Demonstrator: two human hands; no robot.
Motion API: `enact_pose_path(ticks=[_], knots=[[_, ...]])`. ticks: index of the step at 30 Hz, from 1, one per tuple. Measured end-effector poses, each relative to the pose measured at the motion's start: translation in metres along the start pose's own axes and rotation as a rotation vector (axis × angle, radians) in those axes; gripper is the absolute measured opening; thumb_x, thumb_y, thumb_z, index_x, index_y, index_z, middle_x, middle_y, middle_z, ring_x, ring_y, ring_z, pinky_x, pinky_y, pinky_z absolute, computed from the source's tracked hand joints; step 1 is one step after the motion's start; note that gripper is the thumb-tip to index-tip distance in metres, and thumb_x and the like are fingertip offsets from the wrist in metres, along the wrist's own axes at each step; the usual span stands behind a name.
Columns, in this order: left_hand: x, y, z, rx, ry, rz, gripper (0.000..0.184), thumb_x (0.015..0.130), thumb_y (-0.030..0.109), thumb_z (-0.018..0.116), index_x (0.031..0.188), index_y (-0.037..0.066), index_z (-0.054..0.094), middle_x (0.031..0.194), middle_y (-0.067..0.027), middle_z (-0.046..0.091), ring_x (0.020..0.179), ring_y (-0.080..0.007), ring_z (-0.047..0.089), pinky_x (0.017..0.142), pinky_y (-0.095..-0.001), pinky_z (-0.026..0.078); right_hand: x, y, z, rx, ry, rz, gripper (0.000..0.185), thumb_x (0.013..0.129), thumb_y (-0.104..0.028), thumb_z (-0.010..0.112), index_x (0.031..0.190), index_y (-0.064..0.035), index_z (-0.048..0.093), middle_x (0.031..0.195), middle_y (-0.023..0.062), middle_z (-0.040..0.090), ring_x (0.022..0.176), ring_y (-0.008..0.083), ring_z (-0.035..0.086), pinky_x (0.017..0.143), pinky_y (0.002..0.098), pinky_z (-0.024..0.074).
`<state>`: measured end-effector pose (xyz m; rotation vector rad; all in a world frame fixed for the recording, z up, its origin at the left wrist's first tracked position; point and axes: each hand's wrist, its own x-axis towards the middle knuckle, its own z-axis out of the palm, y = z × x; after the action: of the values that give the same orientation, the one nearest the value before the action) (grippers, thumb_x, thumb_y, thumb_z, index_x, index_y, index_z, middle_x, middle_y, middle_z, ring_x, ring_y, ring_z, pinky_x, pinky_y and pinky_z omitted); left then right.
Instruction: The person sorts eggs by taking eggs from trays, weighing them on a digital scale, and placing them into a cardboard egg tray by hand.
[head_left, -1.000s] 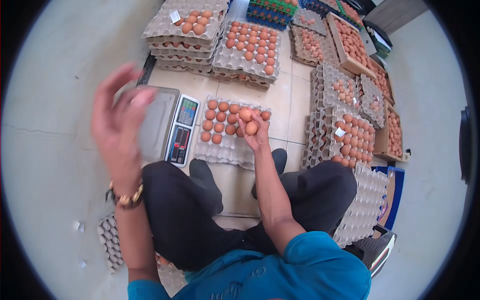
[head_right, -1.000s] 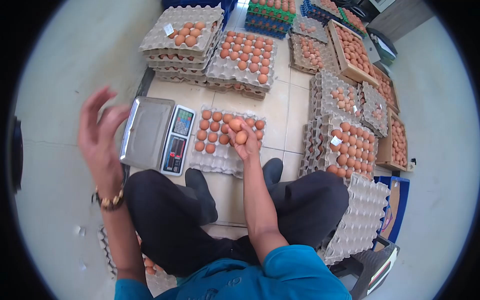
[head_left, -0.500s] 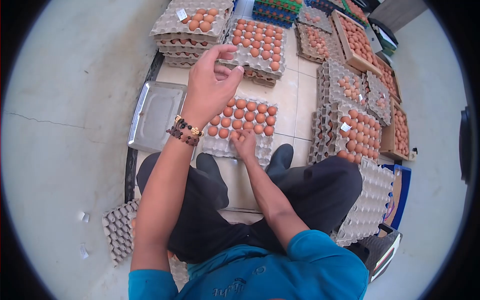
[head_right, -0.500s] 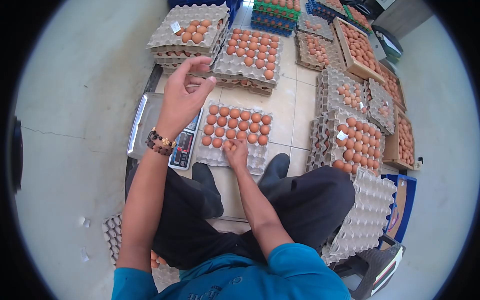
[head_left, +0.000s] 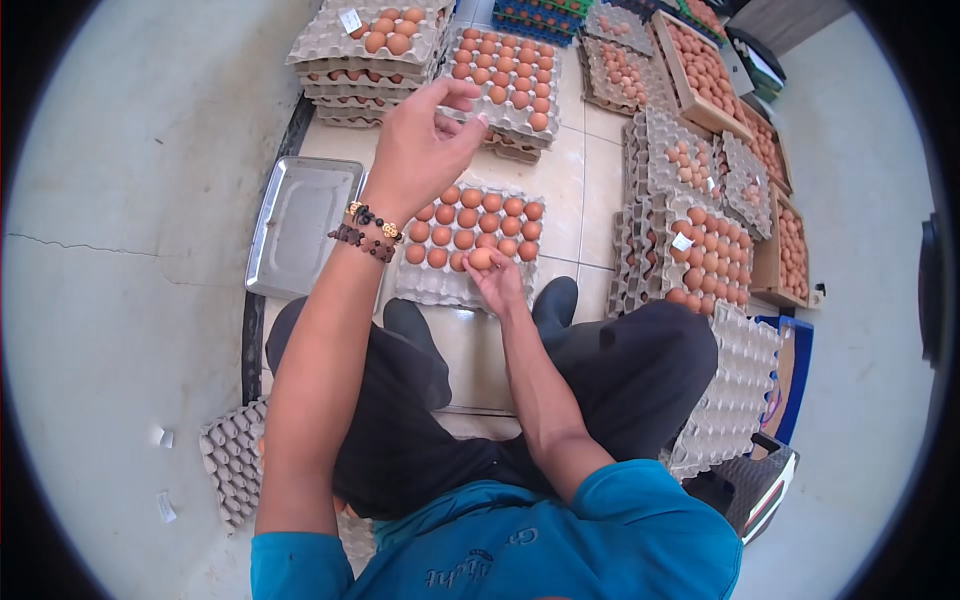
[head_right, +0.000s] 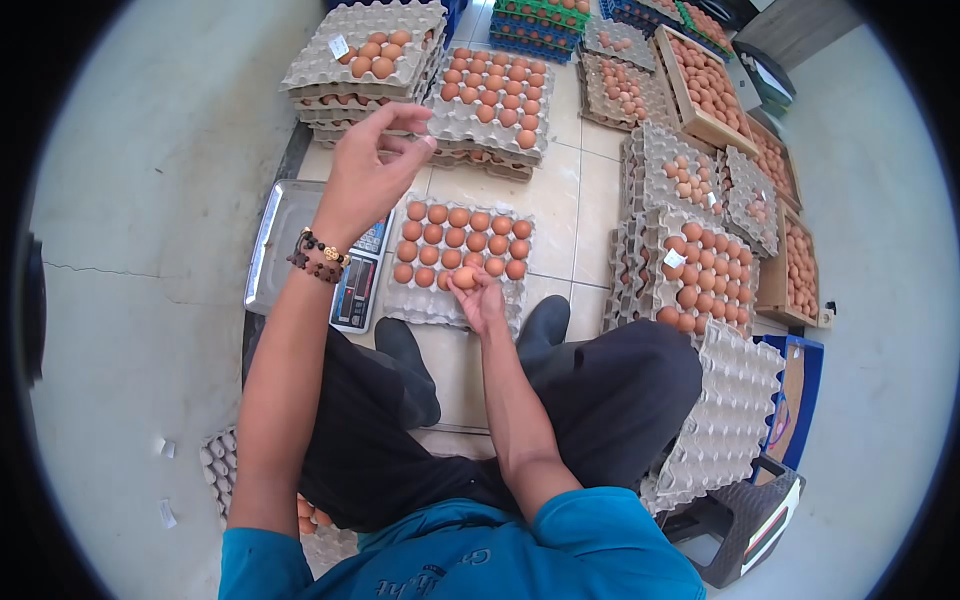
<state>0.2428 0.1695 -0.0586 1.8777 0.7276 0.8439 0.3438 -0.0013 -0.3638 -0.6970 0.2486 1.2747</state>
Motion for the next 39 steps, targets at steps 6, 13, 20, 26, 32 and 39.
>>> enact_pose_path(ticks=[6, 13, 20, 26, 32, 39], knots=[[-0.016, -0.051, -0.005, 0.354, -0.536, -0.075, 0.048, 0.077, 0.02, 0.072, 0.124, 0.009, 0.064, 0.107, -0.0126, 0.07, 0.091, -0.0293, 0.068, 0.08, -0.0385, 0.054, -0.016, -0.012, 0.075, -0.236, -0.206, -0.101, 0.038, 0.089, -0.007, 0.07, 0.123, -0.0007, 0.052, 0.111, 0.0112, 0.062, 0.105, 0.0227, 0.065, 0.093, 0.0383, 0.0571], [-0.038, -0.048, -0.005, 0.455, -0.552, -0.14, 0.046, 0.075, 0.021, 0.072, 0.119, 0.01, 0.067, 0.095, -0.02, 0.071, 0.088, -0.0363, 0.069, 0.079, -0.0405, 0.054, -0.033, -0.025, 0.158, -0.382, -0.36, -0.208, 0.028, 0.084, -0.012, 0.079, 0.097, -0.0059, 0.055, 0.1, 0.0066, 0.062, 0.085, 0.0127, 0.063, 0.068, 0.0268, 0.0562], [-0.081, 0.008, -0.104, 0.116, -0.114, -0.247, 0.04, 0.084, 0.011, 0.072, 0.121, -0.002, 0.061, 0.113, -0.0134, 0.067, 0.095, -0.0194, 0.069, 0.08, -0.0351, 0.057, -0.013, -0.043, 0.172, -0.435, -0.297, -0.206, 0.028, 0.096, -0.027, 0.064, 0.103, 0.0005, 0.062, 0.097, 0.0086, 0.066, 0.087, 0.0172, 0.067, 0.068, 0.0295, 0.0593], [-0.26, -0.033, -0.192, 0.194, 0.274, -0.486, 0.044, 0.089, 0.004, 0.07, 0.129, -0.001, 0.053, 0.123, -0.0119, 0.06, 0.11, -0.0192, 0.059, 0.096, -0.0325, 0.049, 0.177, -0.137, 0.09, -1.379, 0.689, -0.875, 0.024, 0.082, -0.023, 0.067, 0.097, -0.0036, 0.068, 0.089, 0.0147, 0.072, 0.082, 0.0241, 0.07, 0.073, 0.0376, 0.0549], [-0.49, -0.047, -0.168, 0.251, 0.679, -0.838, 0.052, 0.091, 0.005, 0.068, 0.136, -0.002, 0.043, 0.134, -0.015, 0.05, 0.122, -0.0223, 0.051, 0.103, -0.034, 0.043, 0.177, -0.189, 0.155, -1.892, 0.778, -0.69, 0.037, 0.074, -0.034, 0.071, 0.096, -0.0044, 0.069, 0.102, 0.0179, 0.072, 0.096, 0.0345, 0.069, 0.085, 0.0466, 0.0533], [-0.508, -0.002, -0.109, 0.146, 0.887, -1.053, 0.05, 0.09, 0.003, 0.067, 0.134, -0.002, 0.042, 0.132, -0.0162, 0.049, 0.12, -0.0234, 0.052, 0.102, -0.0346, 0.043, 0.202, -0.219, 0.156, -1.846, 0.745, -0.496, 0.046, 0.067, -0.039, 0.078, 0.091, 0.0002, 0.07, 0.097, 0.0168, 0.071, 0.085, 0.0297, 0.07, 0.074, 0.0399, 0.0569]])
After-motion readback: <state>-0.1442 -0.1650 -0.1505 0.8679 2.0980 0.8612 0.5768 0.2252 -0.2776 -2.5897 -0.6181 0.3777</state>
